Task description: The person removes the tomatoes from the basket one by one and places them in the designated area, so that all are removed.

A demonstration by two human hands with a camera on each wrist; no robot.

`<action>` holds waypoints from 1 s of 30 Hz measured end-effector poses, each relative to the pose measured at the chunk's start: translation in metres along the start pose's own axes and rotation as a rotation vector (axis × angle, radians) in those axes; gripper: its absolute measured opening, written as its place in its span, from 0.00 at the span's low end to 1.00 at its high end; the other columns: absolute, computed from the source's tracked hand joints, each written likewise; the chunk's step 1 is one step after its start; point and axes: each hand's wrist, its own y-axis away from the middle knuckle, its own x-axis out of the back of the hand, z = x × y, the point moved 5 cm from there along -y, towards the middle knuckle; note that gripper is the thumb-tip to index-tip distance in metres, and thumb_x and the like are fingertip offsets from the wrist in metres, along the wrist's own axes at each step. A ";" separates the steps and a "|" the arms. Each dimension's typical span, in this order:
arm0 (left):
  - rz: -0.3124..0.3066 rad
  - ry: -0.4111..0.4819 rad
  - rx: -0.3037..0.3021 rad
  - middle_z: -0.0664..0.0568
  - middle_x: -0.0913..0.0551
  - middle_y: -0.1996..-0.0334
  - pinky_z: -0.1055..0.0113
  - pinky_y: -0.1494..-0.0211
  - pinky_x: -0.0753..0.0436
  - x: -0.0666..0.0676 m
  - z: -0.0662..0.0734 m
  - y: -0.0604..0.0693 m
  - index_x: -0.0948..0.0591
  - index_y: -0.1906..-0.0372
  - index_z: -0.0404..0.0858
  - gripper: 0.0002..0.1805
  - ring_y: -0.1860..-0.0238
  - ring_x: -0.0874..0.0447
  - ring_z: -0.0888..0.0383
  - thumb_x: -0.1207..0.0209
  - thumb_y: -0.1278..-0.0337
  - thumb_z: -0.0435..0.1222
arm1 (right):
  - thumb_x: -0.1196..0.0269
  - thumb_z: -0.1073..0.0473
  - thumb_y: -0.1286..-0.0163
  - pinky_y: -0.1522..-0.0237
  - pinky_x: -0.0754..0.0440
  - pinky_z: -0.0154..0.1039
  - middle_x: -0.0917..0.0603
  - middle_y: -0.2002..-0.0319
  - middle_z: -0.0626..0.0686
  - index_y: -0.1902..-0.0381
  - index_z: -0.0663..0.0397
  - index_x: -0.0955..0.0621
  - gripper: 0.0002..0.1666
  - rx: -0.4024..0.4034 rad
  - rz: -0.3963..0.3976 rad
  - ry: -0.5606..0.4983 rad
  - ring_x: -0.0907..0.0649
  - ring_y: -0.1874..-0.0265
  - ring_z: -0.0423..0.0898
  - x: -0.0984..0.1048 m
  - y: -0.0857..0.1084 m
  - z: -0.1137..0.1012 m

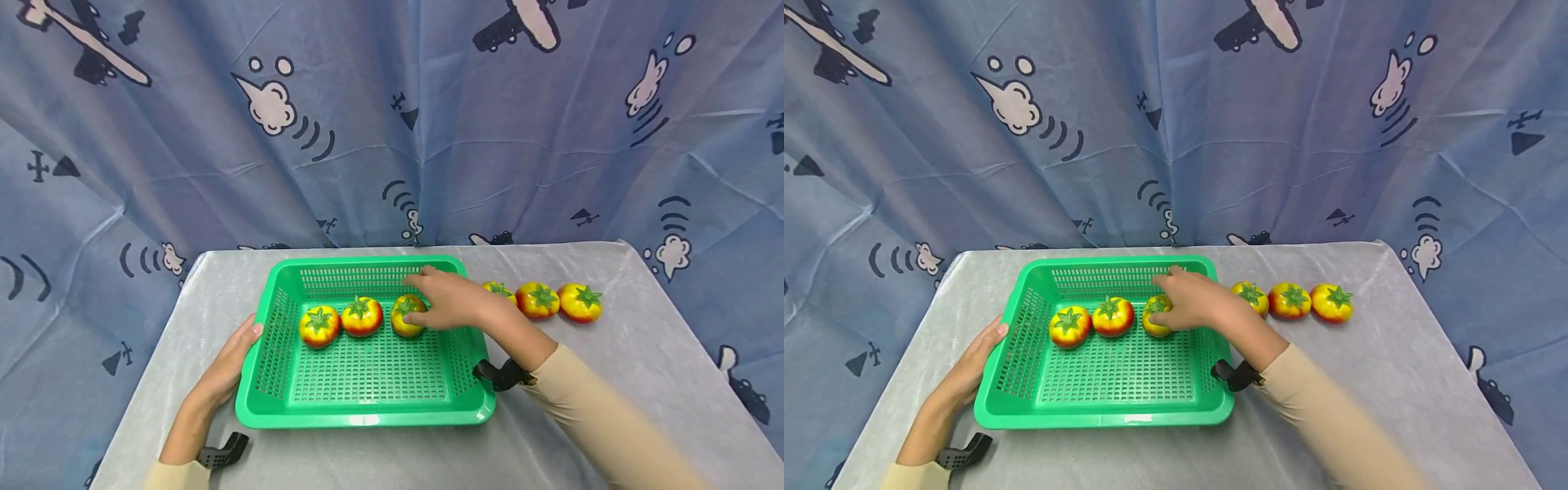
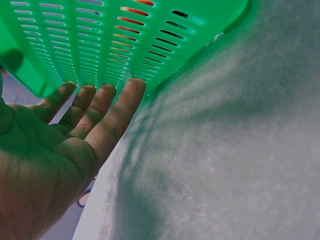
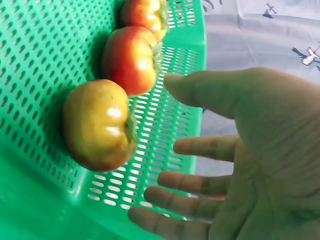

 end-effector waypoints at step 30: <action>-0.007 -0.012 -0.013 0.14 0.32 0.36 0.60 0.47 0.06 0.000 0.002 -0.001 0.55 0.16 0.27 0.37 0.49 0.09 0.57 0.67 0.11 0.48 | 0.26 0.52 0.31 0.35 0.15 0.58 0.23 0.34 0.66 0.26 0.59 0.27 0.41 -0.033 -0.050 0.083 0.17 0.41 0.62 -0.033 -0.034 -0.009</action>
